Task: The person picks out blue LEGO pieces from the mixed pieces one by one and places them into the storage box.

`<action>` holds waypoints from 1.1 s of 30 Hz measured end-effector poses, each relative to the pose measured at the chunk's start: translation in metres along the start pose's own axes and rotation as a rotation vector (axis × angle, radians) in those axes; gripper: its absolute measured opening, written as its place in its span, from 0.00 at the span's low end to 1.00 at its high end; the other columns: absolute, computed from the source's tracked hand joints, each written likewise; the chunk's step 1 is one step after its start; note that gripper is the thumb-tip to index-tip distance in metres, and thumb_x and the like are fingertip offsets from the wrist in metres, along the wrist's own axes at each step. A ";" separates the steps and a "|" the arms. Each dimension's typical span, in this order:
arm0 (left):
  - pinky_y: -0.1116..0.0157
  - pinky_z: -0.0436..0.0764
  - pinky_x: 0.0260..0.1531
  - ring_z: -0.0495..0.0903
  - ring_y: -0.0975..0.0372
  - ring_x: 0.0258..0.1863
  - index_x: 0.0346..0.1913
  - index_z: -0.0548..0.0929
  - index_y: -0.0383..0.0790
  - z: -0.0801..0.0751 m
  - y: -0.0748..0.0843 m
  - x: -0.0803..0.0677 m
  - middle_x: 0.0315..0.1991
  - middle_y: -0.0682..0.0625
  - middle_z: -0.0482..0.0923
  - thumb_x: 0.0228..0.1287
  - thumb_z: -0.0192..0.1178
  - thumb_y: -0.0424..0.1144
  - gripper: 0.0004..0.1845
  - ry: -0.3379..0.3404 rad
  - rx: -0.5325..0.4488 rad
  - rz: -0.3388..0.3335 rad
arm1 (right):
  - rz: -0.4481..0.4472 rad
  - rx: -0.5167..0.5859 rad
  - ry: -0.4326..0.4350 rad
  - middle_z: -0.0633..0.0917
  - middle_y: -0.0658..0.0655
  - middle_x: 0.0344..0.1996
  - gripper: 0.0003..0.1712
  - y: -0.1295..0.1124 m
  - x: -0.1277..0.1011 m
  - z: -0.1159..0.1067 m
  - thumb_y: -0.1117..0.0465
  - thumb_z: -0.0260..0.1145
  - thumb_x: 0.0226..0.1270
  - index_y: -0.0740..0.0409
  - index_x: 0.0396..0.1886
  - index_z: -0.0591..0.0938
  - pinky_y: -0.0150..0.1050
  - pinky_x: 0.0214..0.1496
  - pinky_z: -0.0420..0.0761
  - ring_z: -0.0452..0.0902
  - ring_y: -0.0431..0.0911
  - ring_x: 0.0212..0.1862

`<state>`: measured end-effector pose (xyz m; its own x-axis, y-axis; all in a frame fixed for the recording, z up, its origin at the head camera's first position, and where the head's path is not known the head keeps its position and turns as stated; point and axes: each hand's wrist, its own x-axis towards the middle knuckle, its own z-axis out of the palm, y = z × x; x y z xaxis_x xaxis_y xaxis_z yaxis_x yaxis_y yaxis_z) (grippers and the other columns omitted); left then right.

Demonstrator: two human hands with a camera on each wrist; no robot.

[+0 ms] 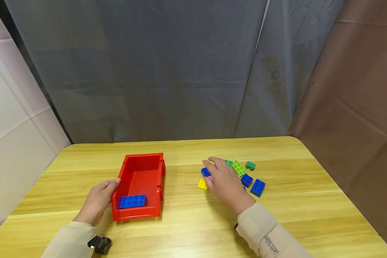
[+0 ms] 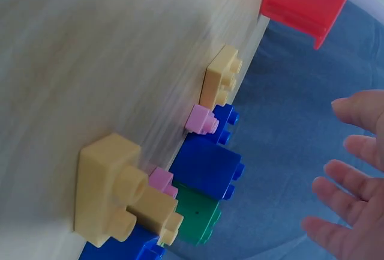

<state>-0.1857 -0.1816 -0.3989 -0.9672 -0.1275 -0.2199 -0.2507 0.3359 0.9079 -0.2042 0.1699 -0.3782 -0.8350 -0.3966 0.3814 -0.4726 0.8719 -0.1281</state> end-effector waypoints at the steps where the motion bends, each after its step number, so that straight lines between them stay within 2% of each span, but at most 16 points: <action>1: 0.42 0.64 0.65 0.62 0.40 0.64 0.67 0.65 0.26 0.000 0.000 0.000 0.66 0.30 0.64 0.76 0.42 0.52 0.32 -0.001 0.002 -0.003 | 0.015 0.000 -0.016 0.75 0.61 0.61 0.31 0.001 0.000 0.000 0.57 0.70 0.62 0.59 0.64 0.74 0.51 0.59 0.76 0.72 0.56 0.62; 8: 0.42 0.63 0.65 0.61 0.40 0.65 0.67 0.65 0.27 -0.001 0.001 0.000 0.67 0.30 0.63 0.76 0.42 0.52 0.32 -0.004 0.001 -0.014 | 0.123 0.009 -0.134 0.73 0.63 0.63 0.33 0.005 0.005 -0.002 0.53 0.69 0.64 0.60 0.66 0.72 0.54 0.61 0.74 0.68 0.58 0.64; 14: 0.42 0.64 0.64 0.61 0.40 0.65 0.68 0.64 0.27 -0.001 0.002 0.000 0.67 0.30 0.62 0.76 0.42 0.53 0.32 -0.005 0.015 -0.016 | 0.177 0.025 -0.215 0.72 0.64 0.63 0.34 0.009 0.008 -0.003 0.56 0.68 0.64 0.61 0.67 0.70 0.55 0.62 0.73 0.67 0.58 0.65; 33: 0.42 0.64 0.64 0.62 0.40 0.65 0.67 0.65 0.28 -0.001 0.001 -0.001 0.66 0.31 0.63 0.76 0.41 0.52 0.31 -0.009 0.016 -0.020 | 0.197 0.012 -0.315 0.72 0.65 0.62 0.31 0.025 0.017 0.010 0.62 0.67 0.64 0.65 0.66 0.71 0.54 0.64 0.71 0.67 0.59 0.65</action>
<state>-0.1848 -0.1816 -0.3971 -0.9622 -0.1262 -0.2412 -0.2706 0.3479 0.8976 -0.2332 0.1824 -0.3841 -0.9553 -0.2916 0.0485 -0.2955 0.9378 -0.1823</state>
